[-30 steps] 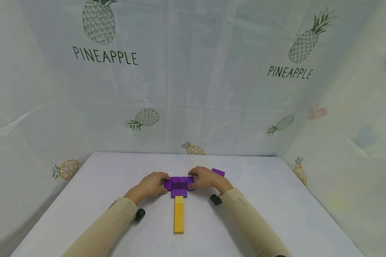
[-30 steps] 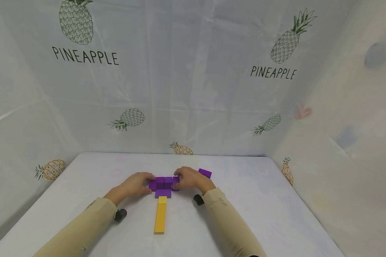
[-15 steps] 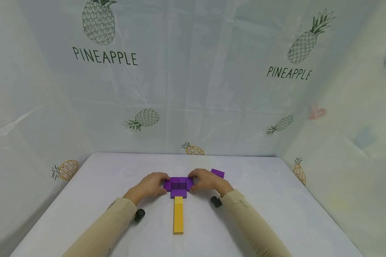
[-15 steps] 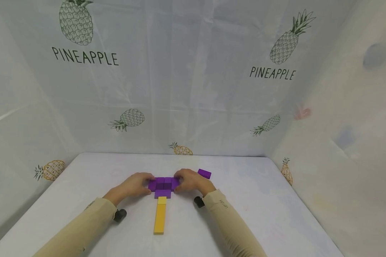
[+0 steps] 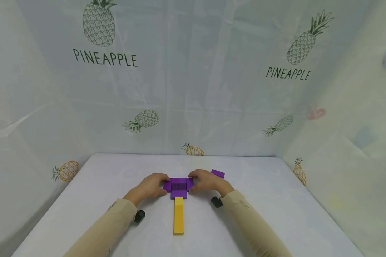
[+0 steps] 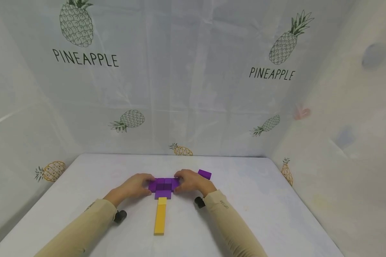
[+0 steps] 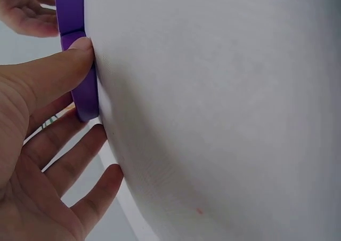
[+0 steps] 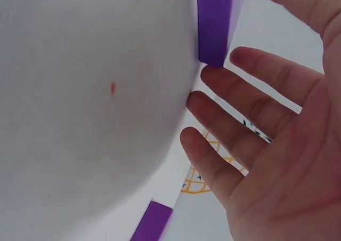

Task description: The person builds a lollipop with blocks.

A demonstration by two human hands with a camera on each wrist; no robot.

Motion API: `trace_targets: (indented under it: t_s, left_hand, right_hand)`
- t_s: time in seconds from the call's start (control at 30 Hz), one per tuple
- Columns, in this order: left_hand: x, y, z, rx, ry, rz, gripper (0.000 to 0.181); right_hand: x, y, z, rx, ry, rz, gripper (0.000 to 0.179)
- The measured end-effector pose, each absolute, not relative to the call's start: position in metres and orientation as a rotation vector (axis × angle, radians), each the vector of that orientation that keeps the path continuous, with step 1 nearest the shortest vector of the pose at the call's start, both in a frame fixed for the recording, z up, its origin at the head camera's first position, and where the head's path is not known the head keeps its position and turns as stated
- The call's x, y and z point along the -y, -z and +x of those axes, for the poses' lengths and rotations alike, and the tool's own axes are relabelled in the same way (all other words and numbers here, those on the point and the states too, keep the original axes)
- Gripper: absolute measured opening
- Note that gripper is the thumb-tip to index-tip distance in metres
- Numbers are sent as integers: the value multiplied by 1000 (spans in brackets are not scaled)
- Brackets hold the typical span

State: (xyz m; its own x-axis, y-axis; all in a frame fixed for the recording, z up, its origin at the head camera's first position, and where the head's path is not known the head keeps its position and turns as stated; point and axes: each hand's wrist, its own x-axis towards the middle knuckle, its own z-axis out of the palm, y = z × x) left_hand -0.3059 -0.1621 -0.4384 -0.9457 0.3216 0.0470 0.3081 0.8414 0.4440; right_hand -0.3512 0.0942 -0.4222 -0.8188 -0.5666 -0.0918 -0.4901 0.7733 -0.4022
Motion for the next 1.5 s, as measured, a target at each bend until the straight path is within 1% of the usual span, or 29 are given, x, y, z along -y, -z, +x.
trace_targets:
  t_s: [0.1, 0.3, 0.83, 0.93, 1.17, 1.5]
  left_hand:
    - [161, 438, -306, -2989, -702, 513, 45]
    - [161, 437, -306, -3004, -688, 519, 44]
    - [161, 436, -303, -2999, -691, 513, 45]
    - [161, 436, -304, -2999, -692, 523, 45]
    - [162, 440, -308, -2999, -693, 536, 44]
    - [163, 440, -307, -2995, -695, 534, 44]
  right_hand:
    - [-100, 419, -353, -2772, 550, -843, 62]
    - [-117, 414, -364, -2836, 593, -787, 56]
    - [-169, 426, -392, -2972, 636, -627, 45]
    - [-174, 427, -393, -2974, 622, -619, 44]
    - [-178, 427, -389, -2956, 638, -606, 36]
    - [-176, 427, -391, -2966, 624, -584, 33]
